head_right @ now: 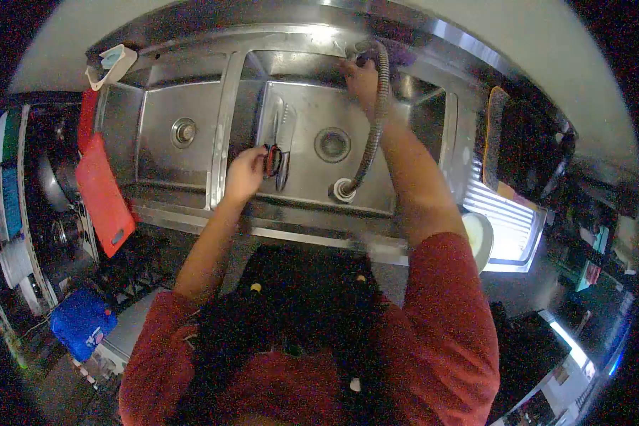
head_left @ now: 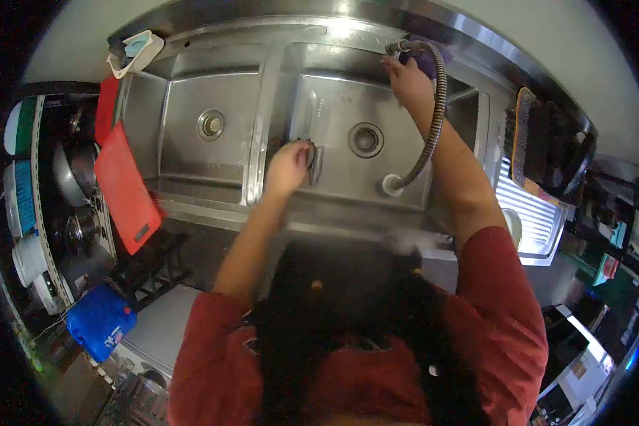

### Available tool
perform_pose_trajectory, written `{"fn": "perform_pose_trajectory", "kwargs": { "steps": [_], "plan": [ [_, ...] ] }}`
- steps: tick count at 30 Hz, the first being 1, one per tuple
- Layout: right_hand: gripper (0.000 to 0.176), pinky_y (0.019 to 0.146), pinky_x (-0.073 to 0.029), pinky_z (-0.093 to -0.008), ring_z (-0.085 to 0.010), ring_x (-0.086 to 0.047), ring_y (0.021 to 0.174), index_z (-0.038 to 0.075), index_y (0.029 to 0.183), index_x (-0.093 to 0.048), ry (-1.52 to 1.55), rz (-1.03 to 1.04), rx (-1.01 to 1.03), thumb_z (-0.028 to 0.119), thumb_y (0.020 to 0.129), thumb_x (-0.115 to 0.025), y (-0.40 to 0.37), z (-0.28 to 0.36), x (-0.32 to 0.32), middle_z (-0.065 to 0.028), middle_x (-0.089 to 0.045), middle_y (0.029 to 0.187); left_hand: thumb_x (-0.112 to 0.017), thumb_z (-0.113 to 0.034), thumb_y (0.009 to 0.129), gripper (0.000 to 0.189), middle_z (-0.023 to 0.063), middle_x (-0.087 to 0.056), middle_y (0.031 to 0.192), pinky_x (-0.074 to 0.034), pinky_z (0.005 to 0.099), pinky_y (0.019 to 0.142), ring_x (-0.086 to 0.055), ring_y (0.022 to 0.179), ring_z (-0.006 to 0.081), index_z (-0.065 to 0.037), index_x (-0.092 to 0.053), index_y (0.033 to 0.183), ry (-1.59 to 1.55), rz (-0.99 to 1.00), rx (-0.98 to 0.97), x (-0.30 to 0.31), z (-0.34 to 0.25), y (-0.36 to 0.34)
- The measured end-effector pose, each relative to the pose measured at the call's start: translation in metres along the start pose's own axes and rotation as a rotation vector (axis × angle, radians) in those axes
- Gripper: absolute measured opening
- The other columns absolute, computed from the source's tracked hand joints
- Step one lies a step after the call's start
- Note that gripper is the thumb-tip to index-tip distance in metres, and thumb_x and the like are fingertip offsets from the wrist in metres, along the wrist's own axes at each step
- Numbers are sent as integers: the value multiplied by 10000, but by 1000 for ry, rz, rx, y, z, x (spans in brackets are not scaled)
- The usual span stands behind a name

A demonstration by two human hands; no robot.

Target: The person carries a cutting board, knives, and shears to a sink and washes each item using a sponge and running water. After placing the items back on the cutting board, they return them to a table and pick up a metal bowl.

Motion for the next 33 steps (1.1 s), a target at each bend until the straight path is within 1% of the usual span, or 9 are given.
{"fn": "perform_pose_trajectory", "kwargs": {
  "steps": [2,4,11,22,24,26,29,30,33],
  "plan": [
    [266,641,-517,-468,-365,-641,759,124,1142,-559,-108,114,28,188,909,-448,19,6,-19,-207,-617,944,-468,-111,874,211,189,-640,990,-481,446,819,-622,931,359,-45,-620,1004,63,94,89,-60,37,16],
    [231,631,-525,-474,-350,-656,752,110,1061,-575,-216,189,88,142,862,-461,22,7,-27,-174,-651,819,-441,-188,910,235,210,-635,1005,-481,470,810,-619,932,377,-35,-592,1005,77,224,799,-104,101,5],
    [211,636,-533,-463,-338,-665,769,104,1019,-579,-171,120,59,163,840,-482,20,4,-25,-150,-668,803,-513,-390,898,428,281,-616,982,-477,501,806,-604,940,423,-7,-459,1080,319,149,602,-144,147,8],
    [256,669,-544,-446,-330,-669,800,45,1056,-585,-201,144,103,156,829,-548,12,-5,-32,-187,-662,846,-539,-127,848,325,274,-563,1115,-477,459,862,-578,1019,394,19,-457,1126,410,180,480,-158,188,11],
    [345,665,-546,-409,-296,-672,817,83,1180,-555,-23,34,256,150,847,-497,-2,-18,-30,-218,-615,1085,-550,-139,849,309,249,-582,1083,-483,454,850,-576,1027,394,20,-487,1105,424,205,419,-169,199,17],
    [416,764,-525,-373,-245,-637,941,69,1244,-524,712,360,-122,140,834,-504,-51,-43,-12,-178,-556,1208,-560,-152,850,295,224,-600,1051,-488,450,837,-574,1035,393,22,-516,1084,432,218,368,-156,172,21],
    [497,854,-481,-336,-191,-537,1106,73,1293,-491,1138,793,-55,168,808,-543,-147,-17,18,-71,-556,1212,-587,-220,861,251,134,-627,925,-505,430,738,-619,892,330,-17,-564,1007,-10,265,673,-127,106,3],
    [506,864,-473,-327,-188,-517,1137,75,1289,-493,1291,865,-15,163,798,-577,-175,9,51,-52,-552,1217,-589,-284,867,274,100,-618,878,-494,411,683,-602,795,287,-47,-569,1004,-527,378,839,-162,120,-21],
    [516,856,-473,-322,-175,-503,1144,91,1268,-509,1261,749,181,121,777,-662,-223,43,35,-42,-561,1190,-575,-385,881,310,42,-592,811,-475,377,609,-543,651,211,-95,-575,990,-1407,661,1003,-193,66,-49]
  ]
}}
Point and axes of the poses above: each hand's wrist, its own y-axis towards the middle knuckle, its own x-axis out of the back of the hand, z = x × y, the point moved 8 cm from there along y, towards the middle knuckle
